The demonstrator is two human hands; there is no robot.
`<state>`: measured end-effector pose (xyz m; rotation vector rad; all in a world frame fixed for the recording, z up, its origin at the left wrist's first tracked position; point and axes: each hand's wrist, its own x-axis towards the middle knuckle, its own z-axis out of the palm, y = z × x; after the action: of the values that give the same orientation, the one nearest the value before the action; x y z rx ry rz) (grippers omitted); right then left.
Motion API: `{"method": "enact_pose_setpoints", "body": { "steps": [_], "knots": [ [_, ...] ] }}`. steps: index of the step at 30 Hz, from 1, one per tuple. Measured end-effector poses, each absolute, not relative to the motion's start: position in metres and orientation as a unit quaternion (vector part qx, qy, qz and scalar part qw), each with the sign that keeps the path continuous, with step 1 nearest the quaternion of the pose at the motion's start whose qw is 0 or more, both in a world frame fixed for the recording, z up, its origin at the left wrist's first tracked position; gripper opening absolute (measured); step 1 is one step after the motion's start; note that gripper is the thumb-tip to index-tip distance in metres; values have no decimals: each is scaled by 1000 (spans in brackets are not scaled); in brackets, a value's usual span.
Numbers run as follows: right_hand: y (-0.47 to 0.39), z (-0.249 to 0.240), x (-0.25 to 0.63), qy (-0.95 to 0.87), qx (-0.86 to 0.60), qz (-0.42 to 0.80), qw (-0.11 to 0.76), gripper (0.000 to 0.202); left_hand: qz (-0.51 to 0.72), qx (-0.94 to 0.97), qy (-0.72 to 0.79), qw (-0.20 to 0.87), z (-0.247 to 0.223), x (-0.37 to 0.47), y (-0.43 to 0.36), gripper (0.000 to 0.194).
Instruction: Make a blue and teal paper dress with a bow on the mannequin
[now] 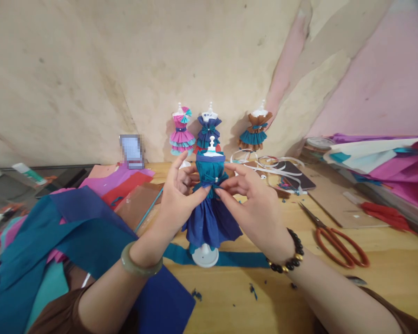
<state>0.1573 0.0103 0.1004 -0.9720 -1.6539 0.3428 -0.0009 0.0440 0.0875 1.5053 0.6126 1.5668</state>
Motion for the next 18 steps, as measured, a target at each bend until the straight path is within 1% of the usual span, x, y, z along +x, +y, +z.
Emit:
{"method": "enact_pose_setpoints", "body": {
  "steps": [18],
  "knots": [
    [9, 98, 158, -718, -419, 102, 545, 52, 615, 622, 227, 427, 87, 0, 44, 80]
  ]
}}
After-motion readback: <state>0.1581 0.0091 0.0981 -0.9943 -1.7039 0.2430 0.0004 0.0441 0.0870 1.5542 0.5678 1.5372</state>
